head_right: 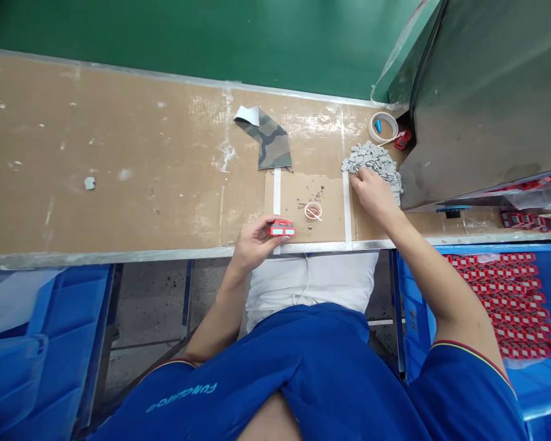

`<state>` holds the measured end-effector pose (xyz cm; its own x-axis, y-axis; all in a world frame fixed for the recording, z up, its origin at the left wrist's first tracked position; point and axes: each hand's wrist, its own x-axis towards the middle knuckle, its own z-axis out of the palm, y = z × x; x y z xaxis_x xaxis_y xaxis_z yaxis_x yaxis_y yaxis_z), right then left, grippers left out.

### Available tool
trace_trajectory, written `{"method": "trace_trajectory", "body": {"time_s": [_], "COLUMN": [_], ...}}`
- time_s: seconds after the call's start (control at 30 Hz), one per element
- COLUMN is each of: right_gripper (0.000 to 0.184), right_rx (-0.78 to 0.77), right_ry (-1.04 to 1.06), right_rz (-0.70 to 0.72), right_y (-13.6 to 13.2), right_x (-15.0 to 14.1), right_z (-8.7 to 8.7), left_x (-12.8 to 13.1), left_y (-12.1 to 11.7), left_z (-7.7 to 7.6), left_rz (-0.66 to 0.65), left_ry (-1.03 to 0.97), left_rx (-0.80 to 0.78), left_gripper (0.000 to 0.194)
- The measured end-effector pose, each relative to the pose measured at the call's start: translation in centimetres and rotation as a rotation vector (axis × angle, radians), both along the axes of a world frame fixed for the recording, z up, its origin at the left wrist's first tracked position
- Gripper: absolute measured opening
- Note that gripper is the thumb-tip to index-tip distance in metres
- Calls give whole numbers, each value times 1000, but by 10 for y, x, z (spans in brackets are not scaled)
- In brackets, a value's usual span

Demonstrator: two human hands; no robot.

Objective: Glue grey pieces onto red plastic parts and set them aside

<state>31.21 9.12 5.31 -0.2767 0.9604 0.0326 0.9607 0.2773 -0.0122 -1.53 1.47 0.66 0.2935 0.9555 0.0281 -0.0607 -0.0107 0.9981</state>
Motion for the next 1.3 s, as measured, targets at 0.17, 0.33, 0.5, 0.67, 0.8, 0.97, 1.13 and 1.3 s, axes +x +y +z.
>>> {"method": "trace_trajectory", "body": {"time_s": [0.17,0.33,0.5,0.67,0.8,0.97,1.13,1.3], "right_gripper": [24,20,9,9,9,11,9,14], "right_rx": [71,235,170,-51,-94,-87,-66,11], "right_ry": [35,355,900,1115,1138,1148,1096,888], "right_rz": [-85,-161,-214,-69,-57,-41,-17,-7], "right_y": [8,-12,-84,-121,-113,-108,-110,-121], "right_x": [2,-6,-65,-125,-135,-134,-133,-138], "right_z": [-8,3,43,46,33,27,24,28], "left_x": [-2,-4,-5,-7,-8,-9,-9,-10], "left_y": [2,3,0,-1,-1,0,1,0], "left_z": [2,3,5,3,-1,-3,-2,0], "left_rz": [-11,-72,-132,-154,-139,-142,-150,-153], "left_ry": [23,-58,-138,-118,-98,-69,-33,17], "left_rx": [59,96,-22,42,69,86,131,170], "left_gripper": [43,48,45,36,36,39,39,34]}}
